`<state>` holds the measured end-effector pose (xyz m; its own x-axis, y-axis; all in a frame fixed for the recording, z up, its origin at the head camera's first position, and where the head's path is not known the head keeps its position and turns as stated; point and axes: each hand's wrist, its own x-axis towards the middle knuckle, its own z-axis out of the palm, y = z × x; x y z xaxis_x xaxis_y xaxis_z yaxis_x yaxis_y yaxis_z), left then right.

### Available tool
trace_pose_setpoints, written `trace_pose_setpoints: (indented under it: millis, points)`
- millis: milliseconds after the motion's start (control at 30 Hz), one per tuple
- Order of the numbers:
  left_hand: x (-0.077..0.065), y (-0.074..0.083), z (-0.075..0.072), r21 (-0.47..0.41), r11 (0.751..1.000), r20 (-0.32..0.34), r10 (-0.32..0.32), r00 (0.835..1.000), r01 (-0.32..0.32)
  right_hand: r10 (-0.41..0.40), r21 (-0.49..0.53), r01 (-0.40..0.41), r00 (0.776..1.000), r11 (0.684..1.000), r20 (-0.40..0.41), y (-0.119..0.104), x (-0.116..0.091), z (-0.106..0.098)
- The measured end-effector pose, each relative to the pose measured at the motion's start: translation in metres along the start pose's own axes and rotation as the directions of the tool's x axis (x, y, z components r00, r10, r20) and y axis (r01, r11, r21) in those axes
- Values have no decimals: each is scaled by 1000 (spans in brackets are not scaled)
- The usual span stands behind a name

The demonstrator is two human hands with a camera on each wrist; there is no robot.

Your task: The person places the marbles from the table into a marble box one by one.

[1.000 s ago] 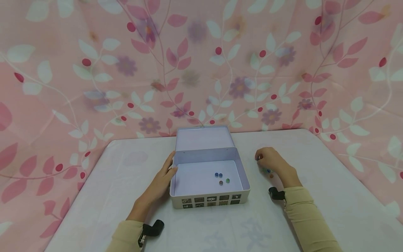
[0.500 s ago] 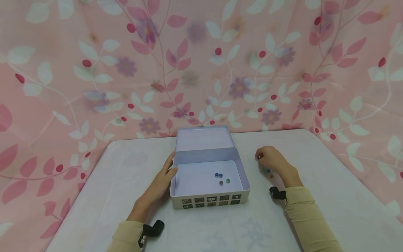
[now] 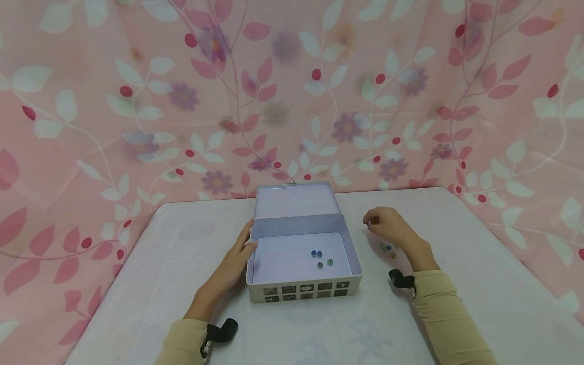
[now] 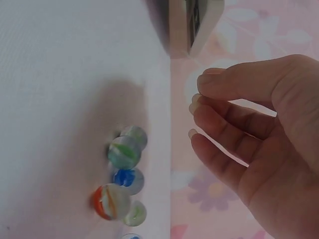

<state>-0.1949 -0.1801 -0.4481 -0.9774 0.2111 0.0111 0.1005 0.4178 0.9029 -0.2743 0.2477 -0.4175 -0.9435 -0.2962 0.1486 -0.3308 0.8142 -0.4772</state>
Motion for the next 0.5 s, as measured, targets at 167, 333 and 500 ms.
trace_pose_setpoints:
  millis: [167,333,500]
  points:
    - [0,-1,0,8,1000,-1,-4,1000,4,-34,-1,34,999,999,-25,-10,-1,-4]
    - [0,-1,1,12,1000,-2,-7,1000,7,-55,-7,55,997,998,-45,-21,-2,-8]
    - [0,-1,1,17,1000,-1,-12,1000,12,-87,-7,87,994,996,-63,-32,-3,-13]
